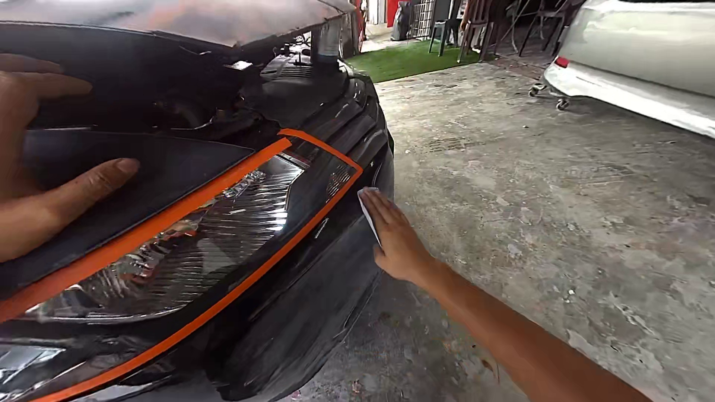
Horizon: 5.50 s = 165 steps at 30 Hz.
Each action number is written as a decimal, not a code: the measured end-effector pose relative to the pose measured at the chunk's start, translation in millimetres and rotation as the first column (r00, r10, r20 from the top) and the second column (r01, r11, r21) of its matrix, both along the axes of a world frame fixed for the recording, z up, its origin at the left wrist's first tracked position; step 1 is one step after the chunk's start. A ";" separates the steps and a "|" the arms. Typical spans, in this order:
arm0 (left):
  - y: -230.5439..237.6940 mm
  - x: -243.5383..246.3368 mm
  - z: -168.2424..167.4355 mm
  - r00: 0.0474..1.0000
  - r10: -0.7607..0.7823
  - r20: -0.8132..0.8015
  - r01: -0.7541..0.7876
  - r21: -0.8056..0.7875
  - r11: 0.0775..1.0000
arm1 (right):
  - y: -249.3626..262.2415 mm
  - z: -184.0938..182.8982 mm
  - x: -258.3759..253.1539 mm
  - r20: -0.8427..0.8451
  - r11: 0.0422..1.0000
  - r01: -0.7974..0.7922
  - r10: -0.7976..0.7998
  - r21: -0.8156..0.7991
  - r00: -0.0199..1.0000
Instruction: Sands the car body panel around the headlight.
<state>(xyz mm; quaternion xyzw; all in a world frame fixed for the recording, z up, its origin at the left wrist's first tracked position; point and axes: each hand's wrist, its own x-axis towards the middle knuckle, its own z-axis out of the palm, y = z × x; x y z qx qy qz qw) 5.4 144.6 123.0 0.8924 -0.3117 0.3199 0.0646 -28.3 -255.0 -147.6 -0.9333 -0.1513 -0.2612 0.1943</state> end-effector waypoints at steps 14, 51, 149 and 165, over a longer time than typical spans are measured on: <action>-2.3 -32.0 -18.3 0.909 0.414 0.052 -0.412 -0.048 0.910 | -12.6 27.9 6.7 -0.018 0.989 -0.146 0.146 0.009 0.989; -7.5 -35.1 -13.7 0.837 0.548 0.011 -0.543 -0.114 0.832 | 5.9 58.2 60.7 -0.070 0.166 -0.788 0.964 -0.593 0.256; -113.7 -225.9 -237.1 0.890 -0.451 -0.060 -0.001 -0.991 0.131 | 75.4 139.1 -65.9 -0.376 0.407 -0.607 0.908 0.683 0.186; -132.0 -206.9 -281.0 0.847 0.492 -0.203 -0.363 -0.896 0.255 | 220.9 287.7 83.3 0.368 0.726 -0.606 0.687 -0.324 0.626</action>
